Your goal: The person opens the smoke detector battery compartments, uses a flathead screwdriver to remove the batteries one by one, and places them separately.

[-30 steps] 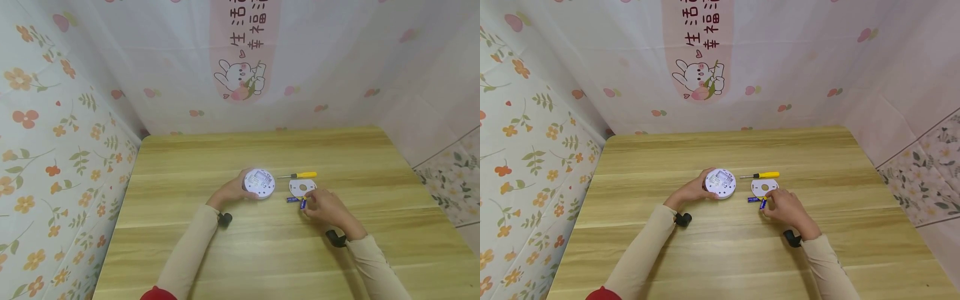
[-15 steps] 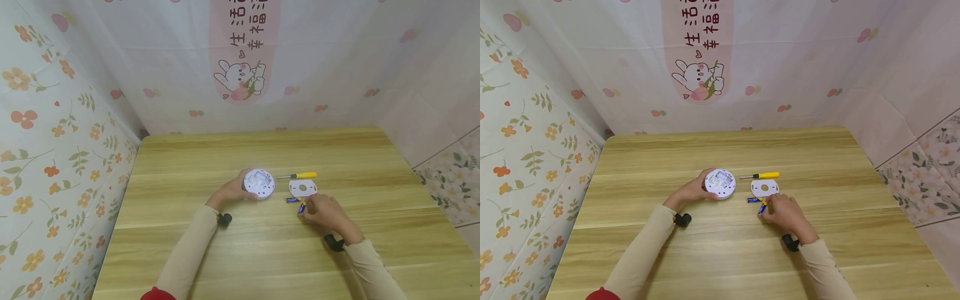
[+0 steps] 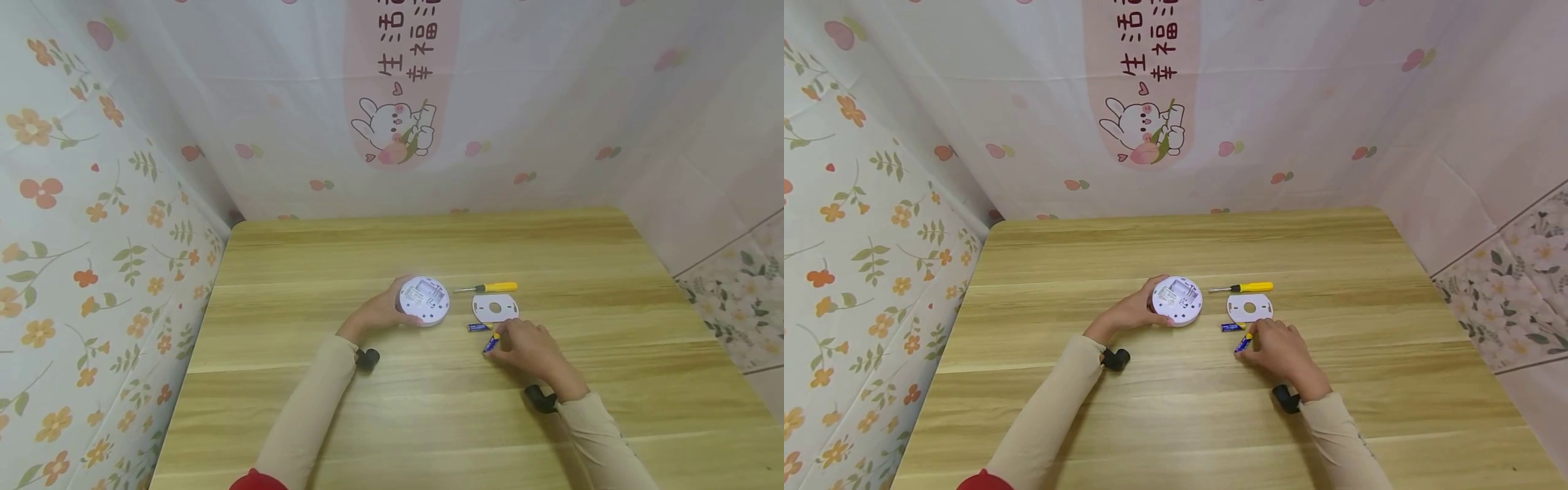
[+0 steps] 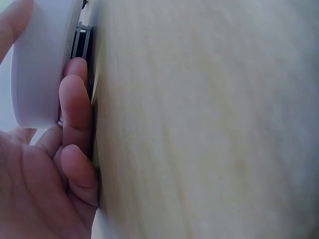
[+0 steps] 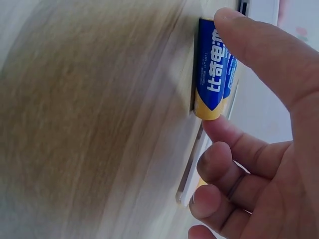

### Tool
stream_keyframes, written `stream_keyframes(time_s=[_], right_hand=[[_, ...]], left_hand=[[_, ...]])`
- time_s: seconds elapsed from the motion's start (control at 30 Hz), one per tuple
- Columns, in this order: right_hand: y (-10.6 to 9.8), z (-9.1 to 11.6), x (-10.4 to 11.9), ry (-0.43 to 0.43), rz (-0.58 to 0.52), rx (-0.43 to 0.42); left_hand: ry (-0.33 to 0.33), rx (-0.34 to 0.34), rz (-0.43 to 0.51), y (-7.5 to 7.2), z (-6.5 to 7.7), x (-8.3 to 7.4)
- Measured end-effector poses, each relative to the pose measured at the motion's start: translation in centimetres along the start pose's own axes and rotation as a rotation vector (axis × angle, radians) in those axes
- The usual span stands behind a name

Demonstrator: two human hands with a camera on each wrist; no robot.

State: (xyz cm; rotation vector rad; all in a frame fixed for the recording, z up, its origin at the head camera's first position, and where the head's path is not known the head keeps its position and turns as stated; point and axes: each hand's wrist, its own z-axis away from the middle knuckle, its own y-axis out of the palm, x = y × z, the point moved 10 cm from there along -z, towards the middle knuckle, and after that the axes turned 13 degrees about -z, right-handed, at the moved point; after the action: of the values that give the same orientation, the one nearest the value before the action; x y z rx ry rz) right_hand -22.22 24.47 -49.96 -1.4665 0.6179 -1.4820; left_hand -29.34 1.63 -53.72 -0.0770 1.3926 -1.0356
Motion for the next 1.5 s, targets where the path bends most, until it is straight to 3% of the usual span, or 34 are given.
stream_keyframes(time_s=[1.5], right_hand=[[0.63, 0.48, -0.43, -0.049, -0.073, -0.054]], left_hand=[[-0.001, -0.008, -0.004, 0.06, -0.09, 0.26]])
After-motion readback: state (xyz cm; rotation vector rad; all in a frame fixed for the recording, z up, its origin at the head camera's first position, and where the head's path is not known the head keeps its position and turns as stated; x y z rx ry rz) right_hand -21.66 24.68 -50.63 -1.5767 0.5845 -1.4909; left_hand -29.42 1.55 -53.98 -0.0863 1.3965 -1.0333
